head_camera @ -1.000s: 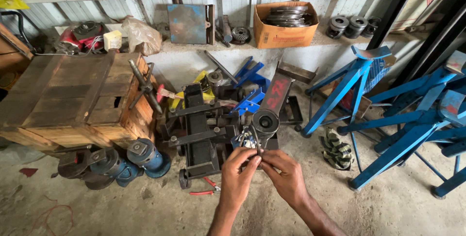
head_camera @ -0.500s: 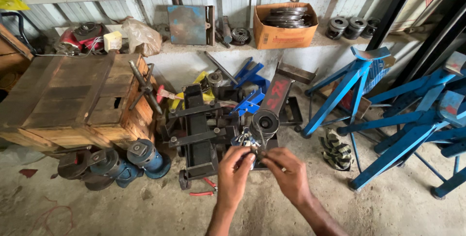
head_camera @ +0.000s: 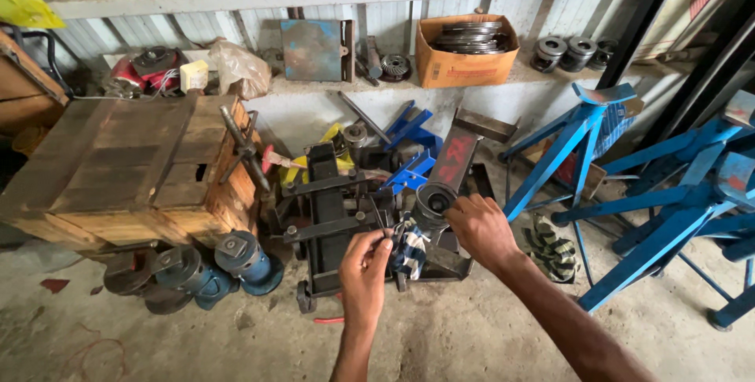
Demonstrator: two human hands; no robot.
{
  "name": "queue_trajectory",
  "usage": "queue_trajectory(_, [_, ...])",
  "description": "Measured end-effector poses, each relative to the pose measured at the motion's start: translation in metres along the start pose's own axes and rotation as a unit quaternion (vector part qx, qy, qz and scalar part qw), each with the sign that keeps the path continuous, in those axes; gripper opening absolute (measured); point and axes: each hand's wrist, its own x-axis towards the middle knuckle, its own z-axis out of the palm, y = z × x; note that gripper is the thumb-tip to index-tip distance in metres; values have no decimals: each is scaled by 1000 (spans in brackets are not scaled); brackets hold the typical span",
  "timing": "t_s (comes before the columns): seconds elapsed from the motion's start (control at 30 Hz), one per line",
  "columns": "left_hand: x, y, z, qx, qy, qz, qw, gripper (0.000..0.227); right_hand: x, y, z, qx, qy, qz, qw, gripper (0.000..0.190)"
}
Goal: The person holds a cylindrical metal piston and uses a pair of pliers to remove a ring from it. After removing the ring, the person uses a cloth to wipe the piston and the removed ring, cleaning the surfaces of the mechanical parts.
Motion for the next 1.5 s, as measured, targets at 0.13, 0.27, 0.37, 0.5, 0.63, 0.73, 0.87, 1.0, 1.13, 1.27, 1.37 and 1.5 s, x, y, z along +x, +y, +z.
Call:
queue_trajectory(0.13, [4,6,-7,23,10,-19,1000,18,4,1,8,15,-46,21,999,11])
queue_trajectory(0.27, [5,18,-21,61,26,20,998,18,3,0,11,34,-80,55,995,16])
queue_trajectory(0.37, [7,24,-33,174,42,65,982,18,3,-3,11,30,-106,70,991,21])
queue_trajectory(0.5, [11,22,-49,295,43,100,949,18,5,-10,6,33,-95,73,992,27])
queue_trajectory(0.63, [16,5,-66,415,36,70,906,20,4,-18,-2,57,-58,81,993,27])
queue_trajectory(0.73, [22,-9,-70,447,46,58,891,20,0,-28,2,88,18,48,995,21])
queue_trajectory(0.87, [30,-23,-62,447,54,113,886,22,-7,-47,19,159,-73,140,974,23])
queue_trajectory(1.0, [35,-37,-52,470,17,94,878,22,-25,-65,27,188,-42,124,973,23])
queue_trajectory(1.13, [37,-56,-46,469,8,124,874,22,-35,-77,34,199,-60,118,971,21])
queue_trajectory(1.27, [37,-67,-36,497,-8,98,862,20,-39,-83,38,215,-55,116,968,23])
queue_trajectory(1.37, [38,-66,-29,527,-22,61,847,19,-38,-86,33,214,-73,138,964,27])
queue_trajectory(1.5, [37,-69,-30,566,-24,34,823,21,-30,-89,29,218,-62,119,967,37])
